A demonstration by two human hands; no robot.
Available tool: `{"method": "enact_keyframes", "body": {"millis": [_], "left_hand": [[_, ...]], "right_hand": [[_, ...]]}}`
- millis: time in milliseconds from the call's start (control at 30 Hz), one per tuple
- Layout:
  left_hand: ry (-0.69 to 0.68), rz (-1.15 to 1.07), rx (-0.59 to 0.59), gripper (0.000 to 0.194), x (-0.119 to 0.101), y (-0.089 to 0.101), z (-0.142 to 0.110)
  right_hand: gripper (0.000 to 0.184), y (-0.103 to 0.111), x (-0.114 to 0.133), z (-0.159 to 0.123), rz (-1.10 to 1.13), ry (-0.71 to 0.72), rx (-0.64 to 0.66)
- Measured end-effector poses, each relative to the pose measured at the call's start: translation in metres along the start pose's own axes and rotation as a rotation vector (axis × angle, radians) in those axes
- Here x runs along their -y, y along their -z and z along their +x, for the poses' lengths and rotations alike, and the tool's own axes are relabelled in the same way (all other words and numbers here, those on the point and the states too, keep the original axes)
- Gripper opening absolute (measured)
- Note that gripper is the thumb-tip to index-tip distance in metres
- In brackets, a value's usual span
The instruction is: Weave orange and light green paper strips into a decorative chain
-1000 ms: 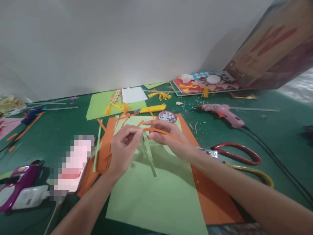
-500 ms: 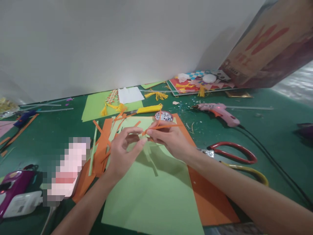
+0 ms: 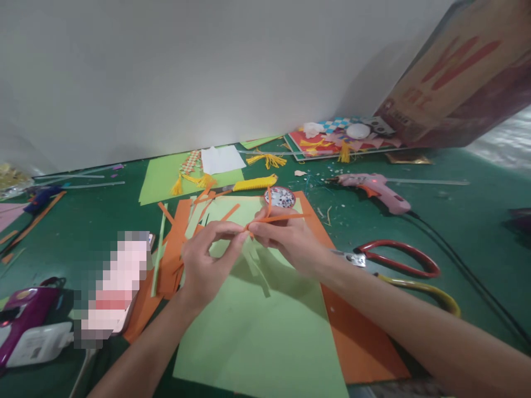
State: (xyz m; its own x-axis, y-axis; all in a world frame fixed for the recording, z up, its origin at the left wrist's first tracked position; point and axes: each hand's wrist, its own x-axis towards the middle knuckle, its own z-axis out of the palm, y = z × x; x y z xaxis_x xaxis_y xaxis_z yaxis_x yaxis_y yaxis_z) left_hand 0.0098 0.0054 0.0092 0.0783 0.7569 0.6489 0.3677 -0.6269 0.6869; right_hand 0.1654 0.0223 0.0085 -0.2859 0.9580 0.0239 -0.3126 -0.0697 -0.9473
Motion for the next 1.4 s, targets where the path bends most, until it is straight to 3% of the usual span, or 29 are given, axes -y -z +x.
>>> {"method": "enact_keyframes", "body": {"millis": [400, 1167, 1400], "left_hand": [[0.077, -0.071, 0.132, 0.012, 0.0010, 0.0022, 0.0008], [0.108, -0.086, 0.132, 0.014, -0.0011, 0.0023, 0.0007], [0.147, -0.140, 0.197, 0.013, -0.0022, 0.0029, 0.0012]], "right_hand": [[0.032, -0.0022, 0.0027, 0.0014, -0.014, -0.094, -0.044], [0.033, -0.0031, 0.0028, 0.0015, 0.011, -0.100, -0.059], [0.029, -0.0013, 0.0022, 0.0019, -0.048, -0.081, -0.026]]}}
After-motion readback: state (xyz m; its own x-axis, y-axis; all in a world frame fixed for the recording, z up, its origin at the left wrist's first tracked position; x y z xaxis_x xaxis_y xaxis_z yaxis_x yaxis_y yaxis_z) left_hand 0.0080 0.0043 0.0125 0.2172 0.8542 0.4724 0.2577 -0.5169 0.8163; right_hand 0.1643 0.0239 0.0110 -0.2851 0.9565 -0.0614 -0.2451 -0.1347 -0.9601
